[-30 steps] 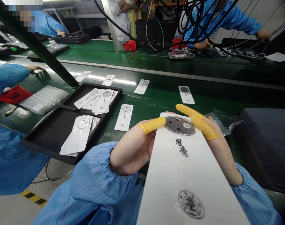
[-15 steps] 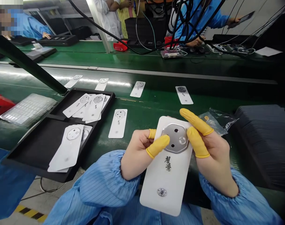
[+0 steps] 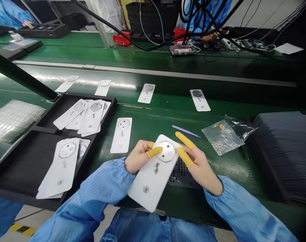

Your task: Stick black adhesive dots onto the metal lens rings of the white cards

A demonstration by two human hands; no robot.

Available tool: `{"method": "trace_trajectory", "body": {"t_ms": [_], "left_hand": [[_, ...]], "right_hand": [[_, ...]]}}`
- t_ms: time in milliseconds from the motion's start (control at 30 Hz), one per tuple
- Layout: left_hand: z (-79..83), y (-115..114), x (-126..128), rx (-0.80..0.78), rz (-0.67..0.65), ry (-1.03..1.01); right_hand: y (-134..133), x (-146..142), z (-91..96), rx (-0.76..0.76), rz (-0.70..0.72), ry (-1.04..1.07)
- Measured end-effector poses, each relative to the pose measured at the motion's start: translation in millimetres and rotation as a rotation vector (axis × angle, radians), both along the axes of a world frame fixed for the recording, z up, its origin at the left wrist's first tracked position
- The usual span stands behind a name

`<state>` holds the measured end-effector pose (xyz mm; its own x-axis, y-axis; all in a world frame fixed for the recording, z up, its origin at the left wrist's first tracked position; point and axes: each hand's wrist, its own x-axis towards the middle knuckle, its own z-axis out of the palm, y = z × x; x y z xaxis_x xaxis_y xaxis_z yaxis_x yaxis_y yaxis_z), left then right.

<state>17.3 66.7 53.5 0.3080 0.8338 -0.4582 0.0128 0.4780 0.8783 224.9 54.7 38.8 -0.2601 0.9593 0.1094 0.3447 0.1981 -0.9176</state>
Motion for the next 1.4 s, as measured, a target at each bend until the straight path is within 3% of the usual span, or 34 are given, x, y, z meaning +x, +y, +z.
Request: {"method": "trace_trajectory", "body": {"t_ms": [67,133,233,333,433,533,633,733,900,1233,1400], "left_hand": [[-21.1,13.8,-17.7,0.046,-0.094,0.132],[-38.0,25.8,-31.0,0.136,-0.256,0.254],[-51.3,35.1,-38.4,0.256,-0.471,0.385],[-53.7,29.7,-36.2,0.457,-0.417,0.614],[-55.4,11.5,-34.4,0.816,-0.264,0.873],[-63.3,-8.8,-35.2,1.030,-0.239,0.958],[-75.5,-20.7,-36.2,1.115,-0.257,0.945],[-84.4,-22.9,-36.8,1.170,-0.241,0.912],[-85.3,-19.9,-37.0,1.150,-0.244,0.900],[-81.9,-20.4,-34.8,1.048,-0.261,0.872],[-81.4,-19.9,-33.9,1.033,-0.270,0.875]], "right_hand": [[11.4,17.1,-15.6,0.021,-0.027,-0.165],[30.3,33.1,-26.5,0.145,-0.104,-0.404],[70.8,41.6,-41.8,0.336,-0.068,-0.660],[108.6,35.5,-59.9,0.386,0.045,-0.712],[124.0,31.9,-70.2,0.374,0.061,-0.683],[112.8,31.5,-65.8,0.329,0.064,-0.632],[85.7,22.7,-53.6,0.174,0.121,-0.497],[61.6,7.4,-43.9,0.096,0.268,-0.460],[50.4,-8.9,-40.8,0.164,0.410,-0.499],[47.5,-14.5,-48.3,-0.078,0.351,-0.585],[47.0,-10.7,-47.9,-0.098,0.374,-0.597]]}}
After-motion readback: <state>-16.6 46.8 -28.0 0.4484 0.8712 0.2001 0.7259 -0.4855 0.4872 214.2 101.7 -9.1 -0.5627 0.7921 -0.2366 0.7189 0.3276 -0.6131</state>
